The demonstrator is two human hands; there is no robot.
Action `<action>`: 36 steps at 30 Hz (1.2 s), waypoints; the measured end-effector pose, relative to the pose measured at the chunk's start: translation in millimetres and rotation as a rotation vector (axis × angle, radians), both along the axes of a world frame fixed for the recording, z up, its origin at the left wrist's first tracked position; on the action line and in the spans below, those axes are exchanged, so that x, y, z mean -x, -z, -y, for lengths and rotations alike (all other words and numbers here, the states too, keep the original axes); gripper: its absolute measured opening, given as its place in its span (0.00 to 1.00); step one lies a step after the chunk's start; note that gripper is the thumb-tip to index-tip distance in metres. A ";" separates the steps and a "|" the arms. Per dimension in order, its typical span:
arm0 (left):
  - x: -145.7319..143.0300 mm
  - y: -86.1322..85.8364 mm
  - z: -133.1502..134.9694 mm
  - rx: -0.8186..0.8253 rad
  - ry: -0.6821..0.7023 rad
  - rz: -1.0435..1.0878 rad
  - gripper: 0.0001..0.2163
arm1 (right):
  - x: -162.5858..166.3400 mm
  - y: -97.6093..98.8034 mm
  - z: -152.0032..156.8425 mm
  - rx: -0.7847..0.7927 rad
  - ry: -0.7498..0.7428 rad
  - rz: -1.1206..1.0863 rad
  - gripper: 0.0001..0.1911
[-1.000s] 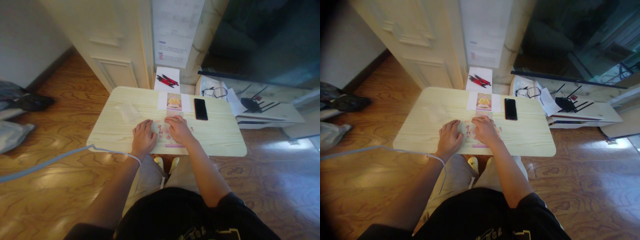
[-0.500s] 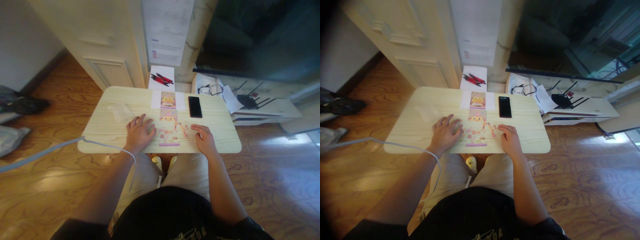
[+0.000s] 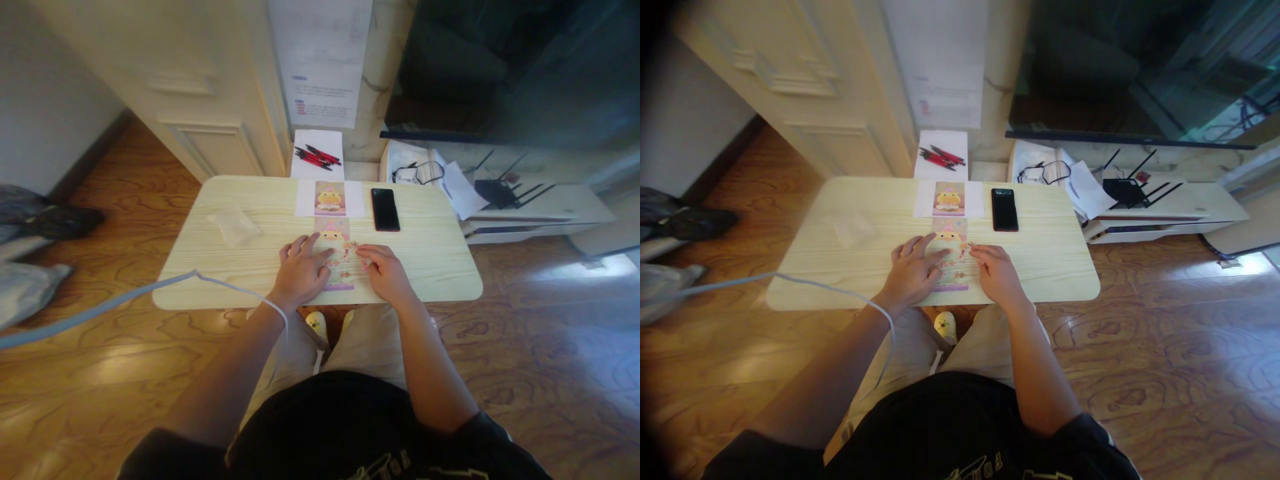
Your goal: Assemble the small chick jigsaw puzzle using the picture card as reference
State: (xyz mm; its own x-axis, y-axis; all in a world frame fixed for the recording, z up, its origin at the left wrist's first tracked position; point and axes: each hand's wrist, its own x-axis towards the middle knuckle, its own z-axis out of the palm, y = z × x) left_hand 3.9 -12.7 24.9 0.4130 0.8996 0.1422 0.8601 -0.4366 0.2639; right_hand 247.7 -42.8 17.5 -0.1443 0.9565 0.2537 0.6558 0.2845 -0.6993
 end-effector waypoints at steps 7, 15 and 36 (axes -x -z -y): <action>-9.9 1.7 10.2 -0.008 0.031 0.033 0.23 | 3.8 -0.8 -2.5 0.021 -0.057 0.174 0.28; -11.5 3.4 10.6 -0.028 0.023 0.016 0.21 | 10.4 4.4 -2.8 0.082 -0.088 0.307 0.29; -30.3 1.0 4.5 -0.006 0.124 0.047 0.22 | -10.8 0.9 -7.6 0.053 0.152 0.326 0.16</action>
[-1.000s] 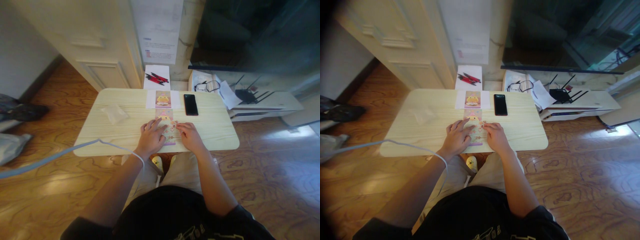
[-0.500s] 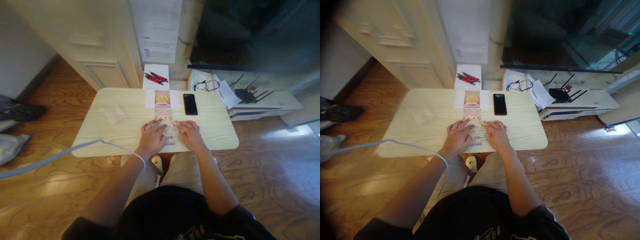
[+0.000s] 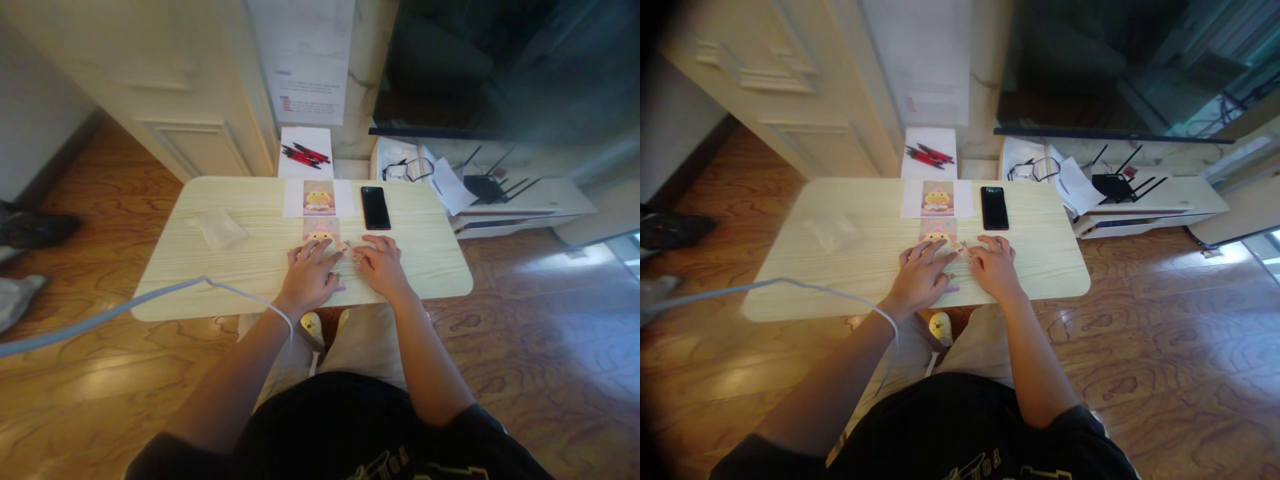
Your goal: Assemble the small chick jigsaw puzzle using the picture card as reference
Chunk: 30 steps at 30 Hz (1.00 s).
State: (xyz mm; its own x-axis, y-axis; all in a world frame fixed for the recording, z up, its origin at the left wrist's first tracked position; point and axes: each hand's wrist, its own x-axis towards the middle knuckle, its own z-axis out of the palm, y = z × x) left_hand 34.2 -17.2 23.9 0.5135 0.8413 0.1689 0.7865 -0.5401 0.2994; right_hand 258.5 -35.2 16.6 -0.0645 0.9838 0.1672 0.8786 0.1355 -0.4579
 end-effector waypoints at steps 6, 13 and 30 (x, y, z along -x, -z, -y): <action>29.4 0.8 -0.7 -0.048 -0.100 0.059 0.17 | 21.5 -6.1 -13.2 -0.016 -0.005 0.044 0.13; 70.2 17.2 3.8 -0.062 -0.147 0.121 0.18 | 38.8 -4.0 -23.8 0.046 -0.110 0.095 0.19; 85.6 29.3 2.7 -0.035 -0.137 0.307 0.16 | 77.9 -10.3 -41.7 0.061 -0.294 0.140 0.28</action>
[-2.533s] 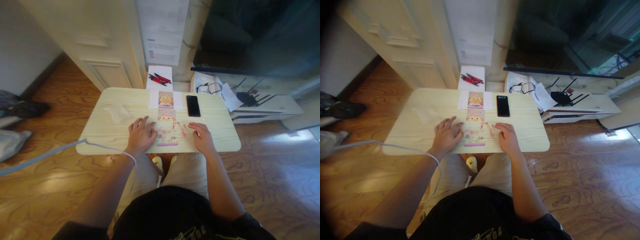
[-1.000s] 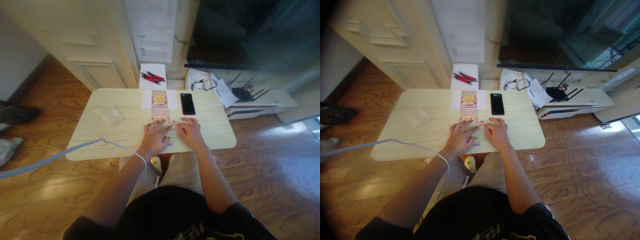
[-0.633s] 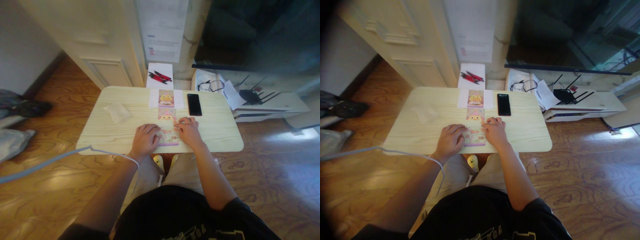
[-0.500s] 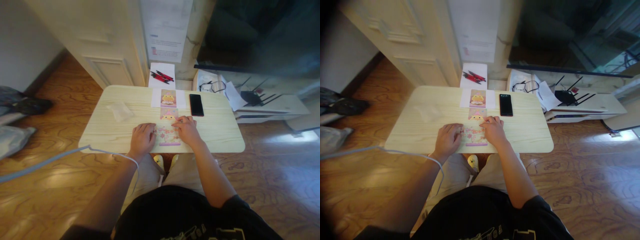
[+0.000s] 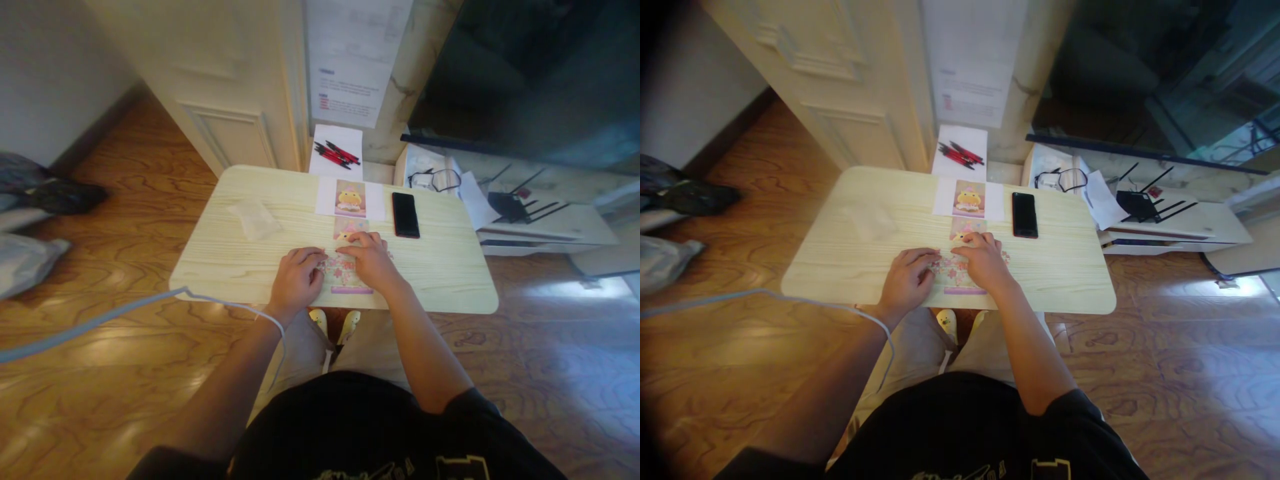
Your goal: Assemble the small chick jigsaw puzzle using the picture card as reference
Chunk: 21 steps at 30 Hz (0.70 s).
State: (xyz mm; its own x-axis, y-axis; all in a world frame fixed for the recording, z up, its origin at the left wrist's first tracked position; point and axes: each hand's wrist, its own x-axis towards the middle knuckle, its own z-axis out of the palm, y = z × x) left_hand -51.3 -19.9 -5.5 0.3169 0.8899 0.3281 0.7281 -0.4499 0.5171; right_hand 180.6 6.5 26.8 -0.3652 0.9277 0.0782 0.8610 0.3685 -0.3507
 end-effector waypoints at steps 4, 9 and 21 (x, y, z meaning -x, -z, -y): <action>-1.6 -2.5 0.9 0.016 0.001 -0.039 0.16 | -2.3 -2.1 6.2 -0.015 0.044 -0.028 0.26; -4.2 -3.0 0.6 0.006 -0.033 -0.050 0.14 | -1.4 0.2 8.7 0.012 0.040 0.002 0.24; 2.5 3.3 -2.3 -0.023 -0.016 0.076 0.12 | 4.3 -2.4 15.3 0.020 0.004 -0.058 0.22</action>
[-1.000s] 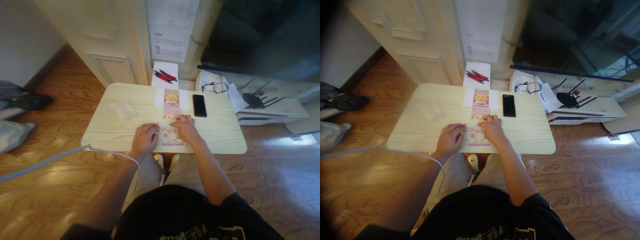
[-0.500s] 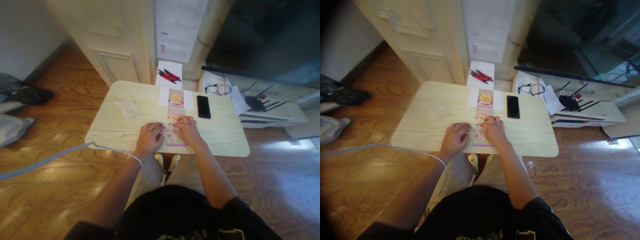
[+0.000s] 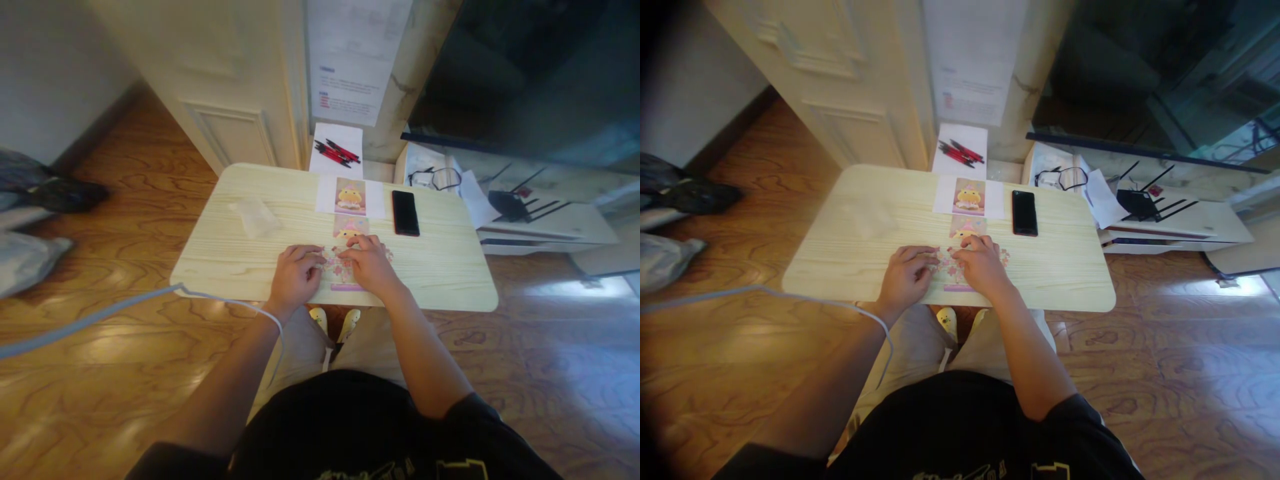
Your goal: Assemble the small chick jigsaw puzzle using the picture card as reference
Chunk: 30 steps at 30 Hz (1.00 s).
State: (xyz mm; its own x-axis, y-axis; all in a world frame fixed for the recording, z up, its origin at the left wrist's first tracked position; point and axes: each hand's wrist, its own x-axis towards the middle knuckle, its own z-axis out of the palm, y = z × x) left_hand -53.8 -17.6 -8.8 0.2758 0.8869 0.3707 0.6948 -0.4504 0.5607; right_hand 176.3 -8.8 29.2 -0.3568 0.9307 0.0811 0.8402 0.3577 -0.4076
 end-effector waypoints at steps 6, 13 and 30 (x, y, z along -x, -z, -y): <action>-2.0 -3.9 1.0 0.031 0.012 -0.094 0.13 | 3.2 5.2 2.1 0.003 -0.015 0.017 0.24; -2.3 -5.4 1.7 0.034 -0.005 -0.073 0.14 | -1.6 1.4 0.9 -0.042 0.092 -0.049 0.19; -3.7 -4.7 1.1 0.050 0.014 -0.123 0.15 | -8.4 13.4 -15.6 0.020 0.082 -0.057 0.16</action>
